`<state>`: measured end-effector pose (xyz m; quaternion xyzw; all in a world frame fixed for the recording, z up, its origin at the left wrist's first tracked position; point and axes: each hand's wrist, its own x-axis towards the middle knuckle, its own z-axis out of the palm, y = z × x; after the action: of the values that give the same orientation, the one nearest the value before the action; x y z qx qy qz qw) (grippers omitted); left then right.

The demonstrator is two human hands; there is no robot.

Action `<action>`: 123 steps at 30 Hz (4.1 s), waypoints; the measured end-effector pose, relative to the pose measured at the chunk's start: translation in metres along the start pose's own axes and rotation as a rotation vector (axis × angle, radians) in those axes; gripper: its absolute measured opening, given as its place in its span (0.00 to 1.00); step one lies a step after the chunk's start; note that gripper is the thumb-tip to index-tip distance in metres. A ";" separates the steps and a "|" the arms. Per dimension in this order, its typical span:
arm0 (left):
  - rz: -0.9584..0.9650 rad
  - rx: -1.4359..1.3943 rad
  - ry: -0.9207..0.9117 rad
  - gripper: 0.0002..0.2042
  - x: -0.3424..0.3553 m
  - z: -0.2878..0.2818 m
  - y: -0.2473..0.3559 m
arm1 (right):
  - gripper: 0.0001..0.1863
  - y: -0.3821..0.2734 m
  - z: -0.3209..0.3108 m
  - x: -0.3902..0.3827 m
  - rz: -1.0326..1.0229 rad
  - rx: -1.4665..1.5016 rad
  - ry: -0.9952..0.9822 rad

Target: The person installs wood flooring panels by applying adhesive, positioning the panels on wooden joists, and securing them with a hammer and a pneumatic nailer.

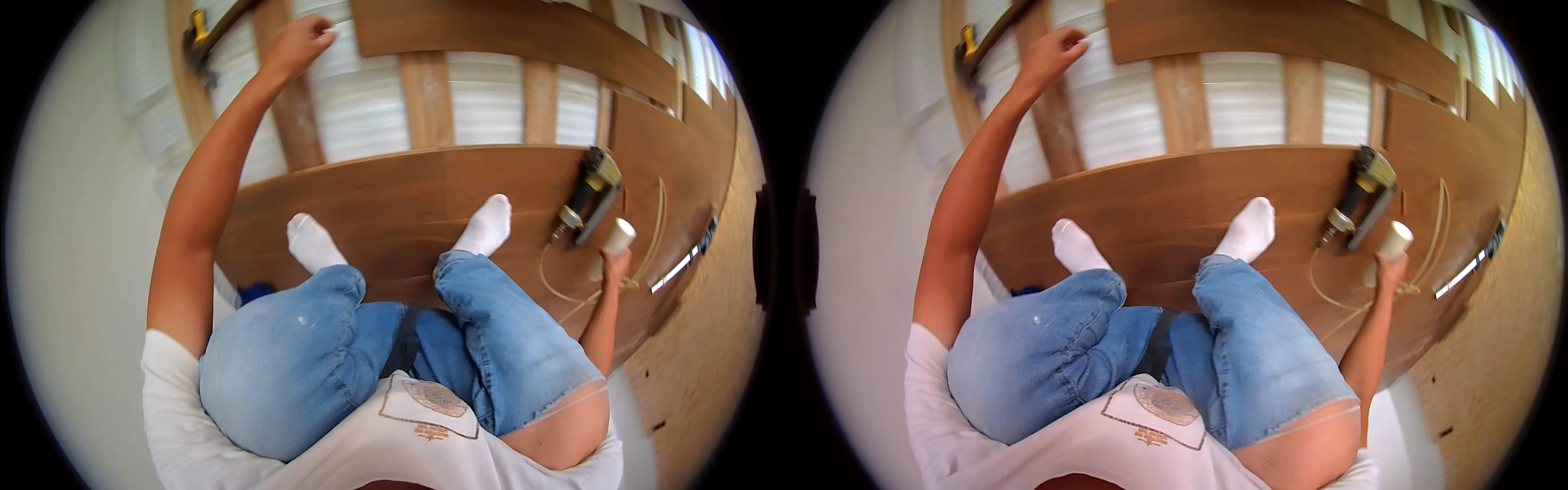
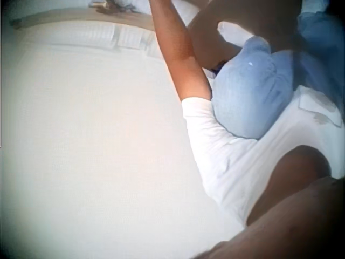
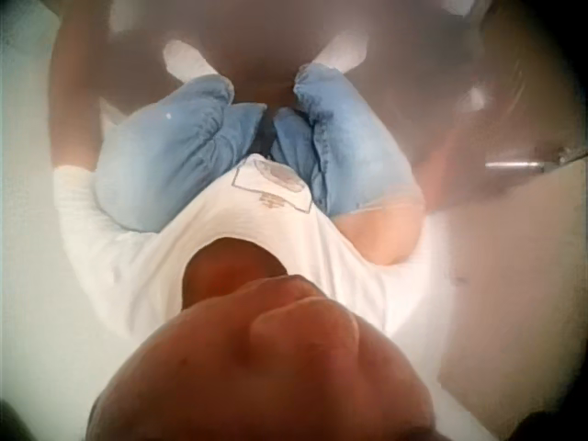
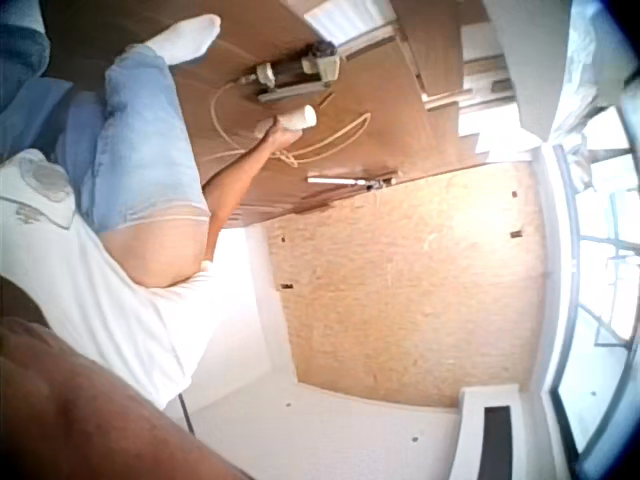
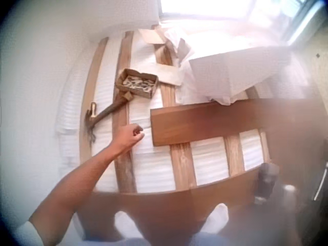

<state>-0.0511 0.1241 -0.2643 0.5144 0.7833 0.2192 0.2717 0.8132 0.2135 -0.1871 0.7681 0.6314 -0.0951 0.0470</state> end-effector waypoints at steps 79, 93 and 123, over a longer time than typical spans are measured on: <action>-0.092 -0.117 0.341 0.12 -0.418 0.095 0.075 | 0.27 -0.731 0.160 -0.391 -0.884 1.201 -1.371; -0.037 -0.053 0.226 0.14 -0.392 0.093 0.071 | 0.22 -0.566 0.063 -0.155 -0.759 0.791 -1.142; 0.324 0.026 -0.199 0.11 -0.317 0.094 0.096 | 0.35 -0.338 -0.056 0.167 -0.463 0.422 -0.923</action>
<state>0.1787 -0.1269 -0.2121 0.6564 0.6623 0.1980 0.3021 0.5180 0.4515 -0.1500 0.4805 0.6649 -0.5540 0.1418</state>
